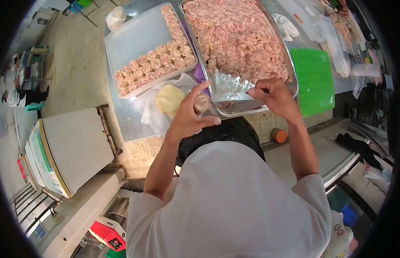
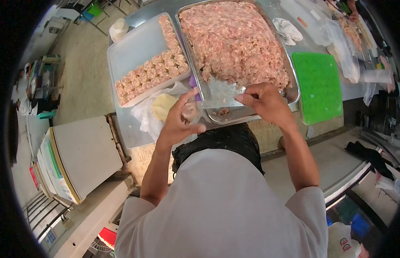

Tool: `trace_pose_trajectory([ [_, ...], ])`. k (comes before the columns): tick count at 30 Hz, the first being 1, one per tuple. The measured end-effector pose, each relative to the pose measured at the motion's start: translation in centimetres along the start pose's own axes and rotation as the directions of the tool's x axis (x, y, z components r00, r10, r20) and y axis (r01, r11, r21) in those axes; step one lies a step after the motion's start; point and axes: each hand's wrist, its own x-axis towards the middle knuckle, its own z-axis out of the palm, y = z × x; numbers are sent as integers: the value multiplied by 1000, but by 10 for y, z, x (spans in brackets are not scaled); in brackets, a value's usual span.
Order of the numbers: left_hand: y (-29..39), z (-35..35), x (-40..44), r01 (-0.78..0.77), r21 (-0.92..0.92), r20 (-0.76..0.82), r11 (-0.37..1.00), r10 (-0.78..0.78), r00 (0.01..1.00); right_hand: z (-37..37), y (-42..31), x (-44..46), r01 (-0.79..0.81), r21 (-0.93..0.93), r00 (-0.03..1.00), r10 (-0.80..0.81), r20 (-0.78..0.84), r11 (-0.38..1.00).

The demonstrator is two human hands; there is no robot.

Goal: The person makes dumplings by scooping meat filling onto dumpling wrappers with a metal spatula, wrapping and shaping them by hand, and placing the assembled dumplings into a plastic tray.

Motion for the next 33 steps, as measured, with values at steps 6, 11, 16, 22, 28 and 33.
trace_pose_trajectory([
  [6, -2, -15, 6, 133, 11, 96, 991, -133, 986, 19, -12, 4, 64, 55, 998, -63, -19, 996],
  [11, 1, -24, 13, 91, 127, 109, 988, -105, 988, 49, -5, 16, 9, 98, 997, -16, 75, 995],
  [16, -15, -48, 19, 86, -149, 123, 985, -68, 990, 27, 22, -9, -38, -6, 992, 37, -123, 999],
  [22, -24, -110, 53, 427, -248, 300, 869, -351, 887, 40, 21, -41, -176, 257, 945, 236, -225, 950],
  [28, -40, -149, 151, 48, 322, -91, 945, -19, 996, 74, 28, -49, -131, 329, 963, 199, -182, 935],
  [33, -89, -167, 194, 28, 503, 3, 864, -34, 999, 84, 30, -55, -124, 294, 961, 188, -201, 948],
])
